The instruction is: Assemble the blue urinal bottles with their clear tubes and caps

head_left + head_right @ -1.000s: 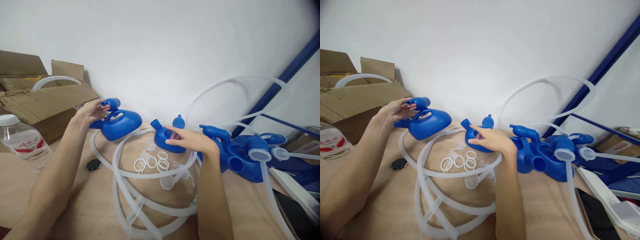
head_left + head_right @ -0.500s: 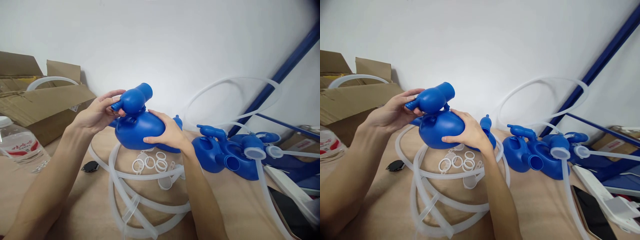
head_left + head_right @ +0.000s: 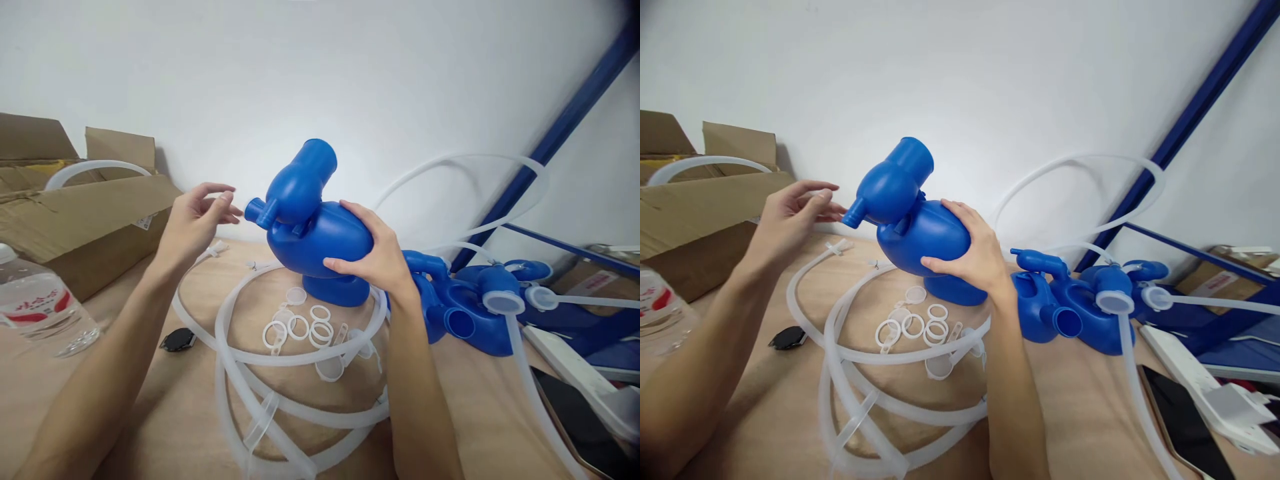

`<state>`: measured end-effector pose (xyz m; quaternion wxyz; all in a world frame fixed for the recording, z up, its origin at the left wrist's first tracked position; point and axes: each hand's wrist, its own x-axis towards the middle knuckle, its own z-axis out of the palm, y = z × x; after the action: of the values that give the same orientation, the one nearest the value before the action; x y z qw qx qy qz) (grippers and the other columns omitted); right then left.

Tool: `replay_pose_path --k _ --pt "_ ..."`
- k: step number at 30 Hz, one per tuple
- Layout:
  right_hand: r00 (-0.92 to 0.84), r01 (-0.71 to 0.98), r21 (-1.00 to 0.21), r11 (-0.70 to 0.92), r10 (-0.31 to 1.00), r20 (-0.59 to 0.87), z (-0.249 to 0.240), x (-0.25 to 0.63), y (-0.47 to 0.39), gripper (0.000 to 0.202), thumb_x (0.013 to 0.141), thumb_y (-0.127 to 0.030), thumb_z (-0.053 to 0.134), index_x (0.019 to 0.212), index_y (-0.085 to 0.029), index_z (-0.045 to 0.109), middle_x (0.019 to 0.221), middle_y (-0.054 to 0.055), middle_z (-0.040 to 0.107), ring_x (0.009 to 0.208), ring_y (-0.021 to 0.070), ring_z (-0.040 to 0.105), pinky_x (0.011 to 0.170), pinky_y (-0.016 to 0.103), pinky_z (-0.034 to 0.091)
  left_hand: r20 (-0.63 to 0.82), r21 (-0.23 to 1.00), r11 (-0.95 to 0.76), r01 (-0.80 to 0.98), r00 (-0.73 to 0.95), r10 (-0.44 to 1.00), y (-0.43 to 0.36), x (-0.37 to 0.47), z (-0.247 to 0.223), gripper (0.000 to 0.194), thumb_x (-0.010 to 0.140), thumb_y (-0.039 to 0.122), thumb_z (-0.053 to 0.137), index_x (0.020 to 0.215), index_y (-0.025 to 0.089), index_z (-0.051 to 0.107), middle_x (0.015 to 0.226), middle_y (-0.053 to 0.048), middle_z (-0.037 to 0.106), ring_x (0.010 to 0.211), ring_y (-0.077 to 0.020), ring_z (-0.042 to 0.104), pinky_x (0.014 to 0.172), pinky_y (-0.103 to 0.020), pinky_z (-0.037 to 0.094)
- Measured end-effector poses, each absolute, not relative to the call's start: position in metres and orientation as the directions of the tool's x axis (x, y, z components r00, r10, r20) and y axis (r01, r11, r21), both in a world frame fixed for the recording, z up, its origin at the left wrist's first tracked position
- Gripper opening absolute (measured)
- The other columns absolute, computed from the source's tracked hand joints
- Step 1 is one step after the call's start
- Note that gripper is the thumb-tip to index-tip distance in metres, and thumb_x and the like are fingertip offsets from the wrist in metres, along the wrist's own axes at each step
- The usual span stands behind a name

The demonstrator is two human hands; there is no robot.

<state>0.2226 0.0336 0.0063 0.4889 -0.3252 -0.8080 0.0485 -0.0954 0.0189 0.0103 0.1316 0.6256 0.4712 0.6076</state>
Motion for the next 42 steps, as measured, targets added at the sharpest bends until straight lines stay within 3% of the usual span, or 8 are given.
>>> replay_pose_path --k 2,5,9,13,22,30,37,42 --pt "-0.341 0.439 -0.433 0.787 0.592 0.731 0.008 0.236 0.034 0.095 0.06 -0.053 0.095 0.146 -0.029 0.06 0.152 0.008 0.06 0.138 0.0386 0.057 0.119 0.056 0.044 0.686 0.615 -0.476 0.629 -0.127 0.717 0.03 -0.1 0.004 0.053 0.092 0.059 0.065 0.128 0.021 0.07 0.116 -0.012 0.075 0.105 -0.0283 0.071 0.092 -0.04 0.057" --pt "-0.386 0.39 -0.496 0.775 0.627 0.676 0.006 0.256 0.039 0.096 0.057 -0.056 0.095 0.144 -0.029 0.063 0.149 0.008 0.062 0.137 0.04 0.058 0.117 0.057 0.046 0.567 0.581 -0.495 0.646 0.116 0.816 0.043 -0.104 -0.005 0.057 0.092 0.065 0.059 0.124 0.02 0.072 0.126 -0.012 0.072 0.108 -0.0296 0.069 0.088 -0.037 0.057" --pt "-0.387 0.367 -0.533 0.762 0.646 0.658 0.0 0.274 0.048 0.095 0.056 -0.058 0.095 0.14 -0.029 0.065 0.146 0.009 0.065 0.136 0.0411 0.059 0.115 0.057 0.047 0.493 0.688 -0.475 0.548 0.127 0.861 0.053 -0.099 -0.014 0.06 0.081 0.065 0.074 0.12 0.019 0.07 0.116 -0.011 0.076 0.104 -0.0287 0.07 0.084 -0.035 0.056" --pt "-0.35 0.362 -0.547 0.754 0.654 0.67 -0.006 0.285 0.055 0.094 0.057 -0.058 0.095 0.141 -0.028 0.065 0.147 0.009 0.064 0.136 0.0405 0.058 0.115 0.057 0.046 0.387 0.797 -0.366 0.48 0.059 0.92 0.058 -0.088 -0.023 0.054 0.078 0.07 0.075 0.091 0.018 0.069 0.089 -0.007 0.073 0.086 -0.0238 0.067 0.072 -0.031 0.05" --pt "-0.436 0.325 -0.579 0.747 0.662 0.61 -0.01 0.314 0.054 0.095 0.054 -0.064 0.092 0.138 -0.028 0.068 0.144 0.009 0.068 0.136 0.0419 0.059 0.117 0.056 0.045 0.263 0.903 -0.382 0.199 0.446 0.855 0.061 -0.084 -0.031 0.054 0.071 0.056 0.087 0.058 0.018 0.052 0.06 0.001 0.049 0.06 -0.0125 0.044 0.058 -0.026 0.034" --pt "-0.482 0.236 -0.565 0.791 0.6 0.638 -0.009 0.328 0.05 0.09 0.057 -0.063 0.092 0.137 -0.029 0.07 0.142 0.008 0.069 0.134 0.0413 0.061 0.116 0.054 0.046 0.207 0.947 -0.307 0.097 0.546 0.812 0.057 -0.086 -0.038 0.059 0.062 0.066 0.089 0.056 0.018 0.056 0.055 -0.001 0.052 0.056 -0.0144 0.048 0.058 -0.028 0.039" --pt "-0.369 0.302 -0.641 0.706 0.707 0.604 -0.014 0.348 0.041 0.088 0.056 -0.067 0.091 0.132 -0.028 0.071 0.141 0.01 0.069 0.134 0.0427 0.061 0.116 0.057 0.045 0.062 0.76 -0.426 0.491 0.598 0.799 0.053 -0.078 -0.032 0.036 0.081 0.051 0.078 0.072 0.018 0.066 0.074 -0.002 0.068 0.072 -0.0171 0.06 0.068 -0.026 0.044" --pt "-0.242 0.312 -0.638 0.704 0.709 0.663 -0.021 0.366 0.04 0.088 0.054 -0.071 0.088 0.131 -0.031 0.072 0.141 0.01 0.069 0.135 0.0462 0.058 0.117 0.061 0.043 -0.124 0.533 -0.515 0.671 0.664 0.737 0.071 -0.061 -0.068 0.019 0.08 0.038 0.073 0.077 0.019 0.077 0.078 -0.004 0.075 0.073 -0.0192 0.065 0.066 -0.026 0.044"
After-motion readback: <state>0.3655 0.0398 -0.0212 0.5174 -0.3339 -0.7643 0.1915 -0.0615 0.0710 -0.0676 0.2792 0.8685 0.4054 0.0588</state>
